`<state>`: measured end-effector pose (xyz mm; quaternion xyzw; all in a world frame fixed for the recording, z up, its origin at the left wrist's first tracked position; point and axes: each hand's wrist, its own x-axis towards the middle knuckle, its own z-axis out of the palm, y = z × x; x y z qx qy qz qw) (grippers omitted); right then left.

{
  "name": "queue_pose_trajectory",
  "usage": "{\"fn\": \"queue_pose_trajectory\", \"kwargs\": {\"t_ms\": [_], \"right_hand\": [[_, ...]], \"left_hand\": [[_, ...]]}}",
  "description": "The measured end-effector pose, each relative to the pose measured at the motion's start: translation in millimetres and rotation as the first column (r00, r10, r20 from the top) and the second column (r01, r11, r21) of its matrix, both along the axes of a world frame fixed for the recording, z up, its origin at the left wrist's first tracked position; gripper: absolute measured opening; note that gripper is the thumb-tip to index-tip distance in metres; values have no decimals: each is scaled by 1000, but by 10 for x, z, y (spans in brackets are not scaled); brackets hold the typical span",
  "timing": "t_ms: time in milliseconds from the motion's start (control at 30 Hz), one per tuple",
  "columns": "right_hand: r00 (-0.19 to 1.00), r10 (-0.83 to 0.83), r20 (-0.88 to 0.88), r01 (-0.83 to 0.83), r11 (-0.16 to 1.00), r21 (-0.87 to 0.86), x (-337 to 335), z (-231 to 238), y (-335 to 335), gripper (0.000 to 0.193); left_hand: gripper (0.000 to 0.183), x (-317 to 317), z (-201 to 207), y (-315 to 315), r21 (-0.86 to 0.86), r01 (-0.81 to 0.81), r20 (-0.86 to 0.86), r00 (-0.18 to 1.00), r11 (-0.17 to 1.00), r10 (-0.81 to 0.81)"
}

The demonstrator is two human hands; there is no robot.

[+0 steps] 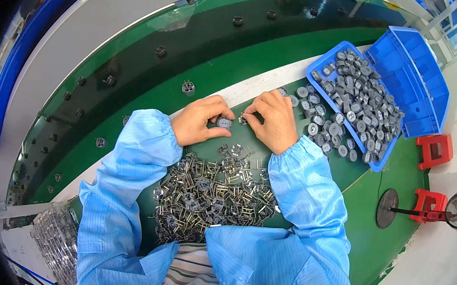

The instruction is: The person assembles small metal contacts into circular plastic housings by hand at a factory workbench.

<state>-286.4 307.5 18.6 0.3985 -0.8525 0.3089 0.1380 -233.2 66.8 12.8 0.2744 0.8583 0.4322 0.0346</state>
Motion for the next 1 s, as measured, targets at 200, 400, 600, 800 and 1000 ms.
{"fn": "queue_pose_trajectory", "kwargs": {"t_ms": [200, 400, 600, 800, 1000], "right_hand": [[999, -44, 13, 44, 998, 34, 2, 4, 24, 15], [1000, -26, 10, 26, 1000, 4, -11, -58, 3, 15], [999, -44, 13, 44, 999, -2, 21, -56, 11, 13], [978, 22, 206, 11, 987, -158, 29, -38, -46, 8], [971, 91, 219, -53, 984, -173, 79, -108, -152, 11]], "left_hand": [[46, 29, 64, 51, 0, -117, -30, 993, 993, 117], [51, -38, -30, 2, 7, 18, -254, 967, 1000, -16], [46, 95, 94, 93, -57, -255, -108, 963, 965, 248], [44, 93, -7, 103, -58, -194, -171, 968, 979, 182], [39, 38, -62, 104, -26, -269, -175, 949, 963, 260]]}}
